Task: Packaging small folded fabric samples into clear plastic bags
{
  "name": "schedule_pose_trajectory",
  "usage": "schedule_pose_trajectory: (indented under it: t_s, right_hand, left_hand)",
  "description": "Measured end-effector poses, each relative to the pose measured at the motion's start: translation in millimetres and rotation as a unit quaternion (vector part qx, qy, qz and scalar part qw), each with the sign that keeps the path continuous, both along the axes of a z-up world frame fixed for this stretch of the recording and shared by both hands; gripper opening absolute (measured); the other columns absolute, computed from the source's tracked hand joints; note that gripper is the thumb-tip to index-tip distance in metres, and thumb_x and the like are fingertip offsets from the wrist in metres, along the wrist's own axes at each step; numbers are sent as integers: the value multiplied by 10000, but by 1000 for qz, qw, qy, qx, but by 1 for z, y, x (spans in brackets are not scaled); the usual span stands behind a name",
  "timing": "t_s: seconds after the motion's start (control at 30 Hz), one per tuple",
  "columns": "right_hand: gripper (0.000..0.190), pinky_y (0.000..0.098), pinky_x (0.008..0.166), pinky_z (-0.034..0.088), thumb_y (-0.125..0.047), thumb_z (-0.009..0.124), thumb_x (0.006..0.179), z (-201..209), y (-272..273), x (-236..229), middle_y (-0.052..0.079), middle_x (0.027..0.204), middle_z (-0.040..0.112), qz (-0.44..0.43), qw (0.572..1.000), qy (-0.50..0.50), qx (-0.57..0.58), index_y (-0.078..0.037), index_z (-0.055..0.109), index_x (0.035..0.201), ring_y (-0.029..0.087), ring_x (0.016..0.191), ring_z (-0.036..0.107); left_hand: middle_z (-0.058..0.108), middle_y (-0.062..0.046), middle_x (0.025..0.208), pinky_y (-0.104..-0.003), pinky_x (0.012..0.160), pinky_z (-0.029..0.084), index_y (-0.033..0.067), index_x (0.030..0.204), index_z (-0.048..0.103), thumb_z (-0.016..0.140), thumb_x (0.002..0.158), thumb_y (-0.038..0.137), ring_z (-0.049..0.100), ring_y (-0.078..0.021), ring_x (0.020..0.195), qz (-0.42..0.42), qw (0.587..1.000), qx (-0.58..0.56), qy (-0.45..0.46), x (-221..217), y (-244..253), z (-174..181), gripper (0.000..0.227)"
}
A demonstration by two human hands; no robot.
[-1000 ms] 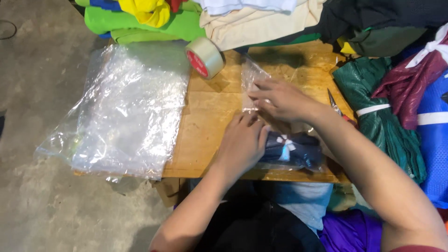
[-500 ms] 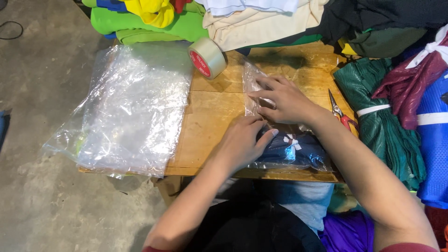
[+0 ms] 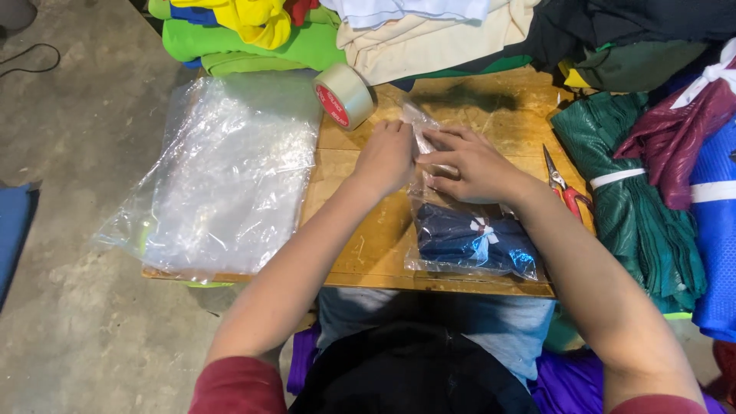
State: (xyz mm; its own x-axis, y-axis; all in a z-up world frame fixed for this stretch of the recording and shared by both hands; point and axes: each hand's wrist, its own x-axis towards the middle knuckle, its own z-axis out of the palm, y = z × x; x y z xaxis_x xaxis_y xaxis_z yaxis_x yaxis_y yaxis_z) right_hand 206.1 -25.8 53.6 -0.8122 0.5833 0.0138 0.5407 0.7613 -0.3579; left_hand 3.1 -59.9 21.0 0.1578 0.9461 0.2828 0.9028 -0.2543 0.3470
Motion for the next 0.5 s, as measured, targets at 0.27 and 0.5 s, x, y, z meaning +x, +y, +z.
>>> schedule_pose_trajectory:
  t_s: [0.27, 0.5]
  right_hand:
    - [412, 616, 1098, 369, -347, 734, 873, 3, -7, 2, 154, 1549, 525, 36, 999, 35, 15, -323, 723, 1283, 474, 1431, 421]
    - [435, 608, 1122, 359, -358, 738, 870, -5, -10, 6, 167, 1543, 516, 44, 998, 49, 22, -344, 714, 1305, 488, 1425, 416]
  left_hand:
    - [707, -261, 942, -573, 800, 586, -65, 1054, 666, 685, 788, 0, 720, -475, 955, 98, 994, -23, -50, -8, 42, -6, 274]
    - [706, -176, 868, -541, 804, 615, 12, 925, 696, 677, 847, 166, 742, -427, 899, 189, 979, -35, -71, -8, 74, -12, 174]
